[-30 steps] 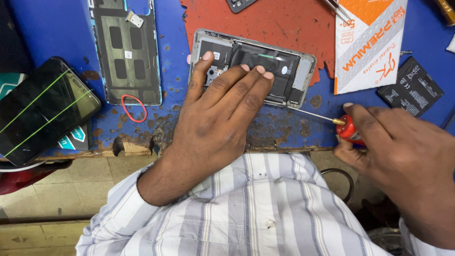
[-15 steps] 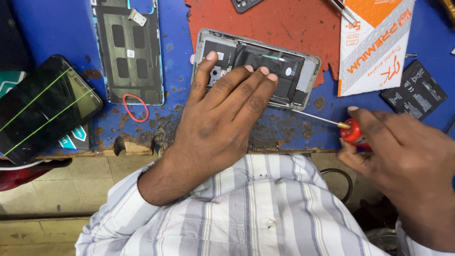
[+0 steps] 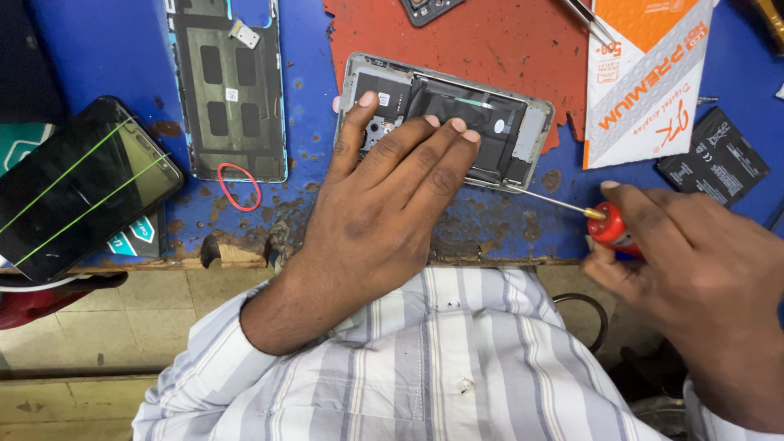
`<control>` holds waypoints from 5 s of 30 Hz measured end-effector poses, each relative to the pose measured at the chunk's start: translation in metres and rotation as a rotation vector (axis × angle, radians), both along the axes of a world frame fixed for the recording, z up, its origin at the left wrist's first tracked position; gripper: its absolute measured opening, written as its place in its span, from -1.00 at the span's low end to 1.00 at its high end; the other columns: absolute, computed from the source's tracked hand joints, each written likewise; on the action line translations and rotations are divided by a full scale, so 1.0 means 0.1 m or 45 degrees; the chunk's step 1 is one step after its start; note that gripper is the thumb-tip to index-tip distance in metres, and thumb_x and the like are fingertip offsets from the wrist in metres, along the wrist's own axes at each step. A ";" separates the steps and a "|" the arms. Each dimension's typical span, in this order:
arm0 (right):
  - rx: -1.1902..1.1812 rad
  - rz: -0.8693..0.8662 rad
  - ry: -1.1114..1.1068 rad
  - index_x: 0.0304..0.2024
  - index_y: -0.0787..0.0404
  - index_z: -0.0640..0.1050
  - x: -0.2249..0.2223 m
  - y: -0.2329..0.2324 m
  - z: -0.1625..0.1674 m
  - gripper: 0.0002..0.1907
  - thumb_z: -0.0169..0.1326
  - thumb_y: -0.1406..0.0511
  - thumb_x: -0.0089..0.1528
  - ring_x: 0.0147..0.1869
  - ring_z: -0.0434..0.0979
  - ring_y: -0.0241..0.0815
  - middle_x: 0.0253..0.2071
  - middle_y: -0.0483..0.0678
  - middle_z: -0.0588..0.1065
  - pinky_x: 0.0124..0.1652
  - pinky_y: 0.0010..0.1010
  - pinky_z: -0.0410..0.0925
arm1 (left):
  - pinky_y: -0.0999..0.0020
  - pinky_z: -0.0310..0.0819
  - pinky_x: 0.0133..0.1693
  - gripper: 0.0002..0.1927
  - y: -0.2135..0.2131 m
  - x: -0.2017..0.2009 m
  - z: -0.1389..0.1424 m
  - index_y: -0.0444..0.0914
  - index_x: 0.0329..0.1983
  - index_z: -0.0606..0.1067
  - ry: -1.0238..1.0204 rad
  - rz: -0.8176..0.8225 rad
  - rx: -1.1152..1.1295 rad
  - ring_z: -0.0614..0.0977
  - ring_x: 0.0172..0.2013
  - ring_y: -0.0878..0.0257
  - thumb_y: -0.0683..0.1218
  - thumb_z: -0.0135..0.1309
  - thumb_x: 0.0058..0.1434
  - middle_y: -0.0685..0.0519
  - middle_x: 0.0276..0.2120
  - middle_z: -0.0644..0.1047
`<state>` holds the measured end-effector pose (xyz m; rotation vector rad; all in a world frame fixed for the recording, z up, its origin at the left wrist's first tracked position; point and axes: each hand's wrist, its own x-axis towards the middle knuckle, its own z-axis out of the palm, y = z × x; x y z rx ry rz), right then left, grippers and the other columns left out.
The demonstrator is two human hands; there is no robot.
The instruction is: The person uses a screwdriver and tweezers to remove screws and small components from a disassembled smartphone. They then apply glue to the phone's interior and place a camera module into position.
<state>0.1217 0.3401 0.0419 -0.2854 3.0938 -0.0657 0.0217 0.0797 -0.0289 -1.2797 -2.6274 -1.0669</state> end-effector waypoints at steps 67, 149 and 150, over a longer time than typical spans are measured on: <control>0.040 0.087 0.037 -0.08 0.29 0.68 -0.13 -0.19 -0.06 -0.45 0.40 0.08 0.00 -0.39 0.53 -0.15 -0.35 -0.07 0.54 -0.42 -0.37 0.35 | -0.22 -0.11 0.49 -0.52 -0.07 -0.03 -0.02 -0.36 0.39 0.34 -0.105 0.008 0.060 0.49 0.28 0.08 -0.33 -0.05 0.40 -0.04 0.21 0.53; -0.065 0.874 -0.191 0.02 0.36 0.63 -2.72 -0.55 -0.10 -0.45 0.30 0.59 -0.06 -0.22 0.61 -0.12 -0.12 0.11 0.55 -0.25 -0.36 0.50 | 0.36 0.27 -0.35 -0.61 -0.69 -0.25 -0.02 -0.35 0.22 0.54 0.248 0.008 -0.098 0.35 -0.53 0.33 -0.14 0.00 0.37 -0.20 0.35 0.43; -0.057 0.928 -0.167 0.00 0.36 0.64 -2.74 -0.58 -0.11 -0.44 0.30 0.58 -0.10 -0.23 0.60 -0.12 -0.13 0.10 0.56 -0.27 -0.35 0.49 | 0.36 0.26 -0.35 -0.61 -0.70 -0.25 -0.03 -0.35 0.22 0.54 0.249 0.005 -0.104 0.35 -0.53 0.33 -0.14 0.00 0.37 -0.21 0.36 0.43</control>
